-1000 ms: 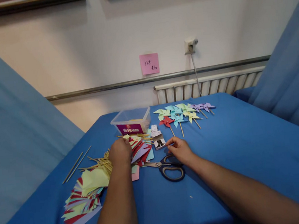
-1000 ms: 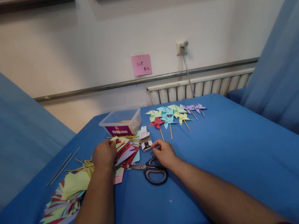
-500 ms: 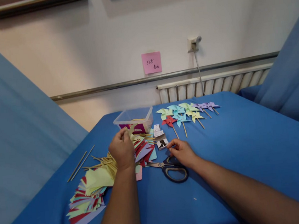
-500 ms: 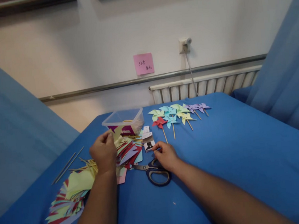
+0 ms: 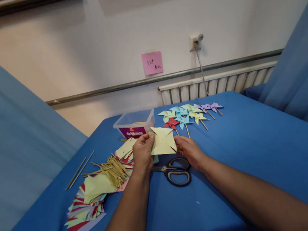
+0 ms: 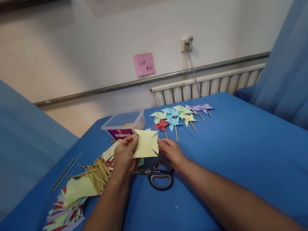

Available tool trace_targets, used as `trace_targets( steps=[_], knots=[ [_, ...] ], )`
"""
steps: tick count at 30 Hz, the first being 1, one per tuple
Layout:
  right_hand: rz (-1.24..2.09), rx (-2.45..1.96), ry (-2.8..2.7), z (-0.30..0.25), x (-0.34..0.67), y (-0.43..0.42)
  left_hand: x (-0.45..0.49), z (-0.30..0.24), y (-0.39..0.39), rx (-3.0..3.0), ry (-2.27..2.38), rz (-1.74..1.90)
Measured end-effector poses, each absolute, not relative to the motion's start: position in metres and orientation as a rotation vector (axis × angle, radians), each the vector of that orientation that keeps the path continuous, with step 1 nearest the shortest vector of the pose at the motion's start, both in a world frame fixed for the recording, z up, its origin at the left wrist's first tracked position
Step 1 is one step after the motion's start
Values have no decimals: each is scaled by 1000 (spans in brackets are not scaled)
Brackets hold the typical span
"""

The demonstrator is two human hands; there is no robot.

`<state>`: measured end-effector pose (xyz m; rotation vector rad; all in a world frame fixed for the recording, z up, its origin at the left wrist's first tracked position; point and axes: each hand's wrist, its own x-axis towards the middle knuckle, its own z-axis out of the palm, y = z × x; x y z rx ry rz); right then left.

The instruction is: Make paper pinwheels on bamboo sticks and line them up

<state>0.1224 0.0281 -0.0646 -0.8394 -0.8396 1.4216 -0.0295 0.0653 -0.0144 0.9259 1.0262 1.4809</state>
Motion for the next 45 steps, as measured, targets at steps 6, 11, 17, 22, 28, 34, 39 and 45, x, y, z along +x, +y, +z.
trace_targets(
  steps=[6, 11, 17, 22, 28, 34, 39, 45],
  knots=[
    [1471, -686, -648, -64, 126, 33, -16, -16, 52, 933, 886, 1284],
    [1352, -685, -488, -64, 133, 40, -10, -17, 43, 793, 659, 1089],
    [1339, -696, -470, -61, 131, 36, 6, -30, 36, 845, 672, 1128],
    [1324, -841, -677, -63, 124, 28, 5, -30, 39, 794, 757, 1298],
    [934, -957, -1026, -61, 125, 22, 0, -22, 42, 686, 811, 1350],
    [306, -985, -1450, -56, 130, 16, -4, -20, 47, 587, 843, 1334],
    [128, -990, -1548, -55, 132, 11, -9, -19, 49, 586, 793, 1377],
    [79, -1018, -1451, -53, 132, 10, -12, -14, 50, 563, 804, 1415]
  ],
)
